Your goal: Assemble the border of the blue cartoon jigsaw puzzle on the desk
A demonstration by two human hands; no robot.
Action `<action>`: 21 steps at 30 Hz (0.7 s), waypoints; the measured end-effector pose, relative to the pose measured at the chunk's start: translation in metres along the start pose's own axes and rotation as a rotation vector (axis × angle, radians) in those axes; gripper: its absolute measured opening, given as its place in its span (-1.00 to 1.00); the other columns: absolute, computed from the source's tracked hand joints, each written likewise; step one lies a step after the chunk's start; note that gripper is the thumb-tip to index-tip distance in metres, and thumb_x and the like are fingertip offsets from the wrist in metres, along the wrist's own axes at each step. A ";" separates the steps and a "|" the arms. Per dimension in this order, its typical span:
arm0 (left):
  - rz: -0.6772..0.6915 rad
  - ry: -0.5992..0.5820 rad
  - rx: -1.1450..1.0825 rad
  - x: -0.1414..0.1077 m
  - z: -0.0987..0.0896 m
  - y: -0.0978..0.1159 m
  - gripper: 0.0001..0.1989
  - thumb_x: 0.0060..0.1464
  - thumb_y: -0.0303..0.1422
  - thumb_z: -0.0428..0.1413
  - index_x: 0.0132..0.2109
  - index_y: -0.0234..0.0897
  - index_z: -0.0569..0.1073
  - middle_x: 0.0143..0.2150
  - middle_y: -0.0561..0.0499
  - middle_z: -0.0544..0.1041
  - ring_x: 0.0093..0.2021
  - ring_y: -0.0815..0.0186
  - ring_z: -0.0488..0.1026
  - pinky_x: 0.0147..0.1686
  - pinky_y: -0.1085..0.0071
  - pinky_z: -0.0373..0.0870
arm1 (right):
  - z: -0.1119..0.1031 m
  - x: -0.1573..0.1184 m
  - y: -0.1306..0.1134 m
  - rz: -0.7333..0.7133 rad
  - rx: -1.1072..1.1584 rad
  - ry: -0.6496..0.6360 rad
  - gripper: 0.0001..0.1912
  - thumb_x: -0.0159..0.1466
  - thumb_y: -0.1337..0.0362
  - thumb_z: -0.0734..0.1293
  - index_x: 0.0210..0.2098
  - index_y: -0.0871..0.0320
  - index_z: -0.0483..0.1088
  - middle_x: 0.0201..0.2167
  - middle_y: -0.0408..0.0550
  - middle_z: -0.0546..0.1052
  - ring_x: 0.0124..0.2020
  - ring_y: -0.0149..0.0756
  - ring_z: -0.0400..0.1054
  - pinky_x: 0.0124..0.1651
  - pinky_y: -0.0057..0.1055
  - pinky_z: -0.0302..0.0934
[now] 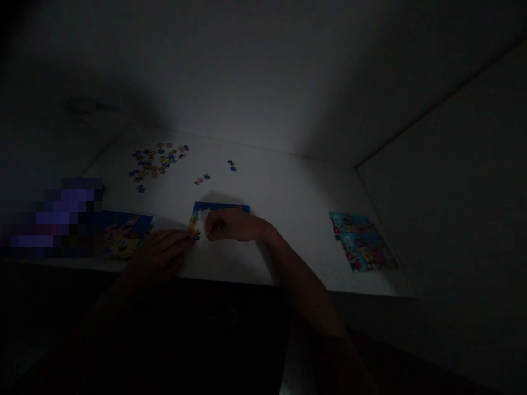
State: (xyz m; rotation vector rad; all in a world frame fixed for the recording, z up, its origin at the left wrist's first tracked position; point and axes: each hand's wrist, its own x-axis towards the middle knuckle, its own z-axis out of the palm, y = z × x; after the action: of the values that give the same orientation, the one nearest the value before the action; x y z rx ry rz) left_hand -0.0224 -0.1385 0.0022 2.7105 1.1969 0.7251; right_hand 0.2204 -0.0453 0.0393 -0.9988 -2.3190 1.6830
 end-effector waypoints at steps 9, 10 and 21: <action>-0.011 0.038 -0.021 0.000 0.000 0.001 -0.72 0.24 -0.46 -0.05 0.00 -0.23 0.50 0.06 -0.11 0.53 0.05 0.15 0.44 0.04 0.13 0.40 | -0.018 -0.007 0.015 0.025 0.073 -0.049 -0.90 0.14 0.34 0.36 -0.32 0.20 0.48 -0.38 -0.11 0.57 -0.33 -0.37 0.43 -0.22 -0.43 0.24; -0.005 0.046 -0.017 0.000 0.000 0.001 -0.72 0.24 -0.46 -0.04 0.00 -0.23 0.49 0.05 -0.11 0.54 0.05 0.15 0.44 0.05 0.13 0.39 | -0.017 -0.007 0.017 0.029 0.060 -0.054 -0.90 0.14 0.35 0.36 -0.32 0.20 0.48 -0.38 -0.11 0.57 -0.33 -0.37 0.44 -0.23 -0.43 0.25; 0.008 0.071 -0.011 0.003 0.001 0.003 -0.76 0.25 -0.45 0.00 0.00 -0.26 0.48 0.00 -0.11 0.56 0.00 0.16 0.48 0.02 0.14 0.43 | -0.021 -0.012 0.006 -0.002 -0.053 0.011 -0.84 0.18 0.33 0.30 -0.28 0.22 0.49 -0.38 -0.11 0.55 -0.36 -0.40 0.39 -0.26 -0.43 0.21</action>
State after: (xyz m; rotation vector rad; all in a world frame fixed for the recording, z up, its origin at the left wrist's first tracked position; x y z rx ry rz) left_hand -0.0180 -0.1384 0.0039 2.7037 1.1932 0.8328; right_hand 0.2412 -0.0341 0.0454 -1.0127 -2.3688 1.6187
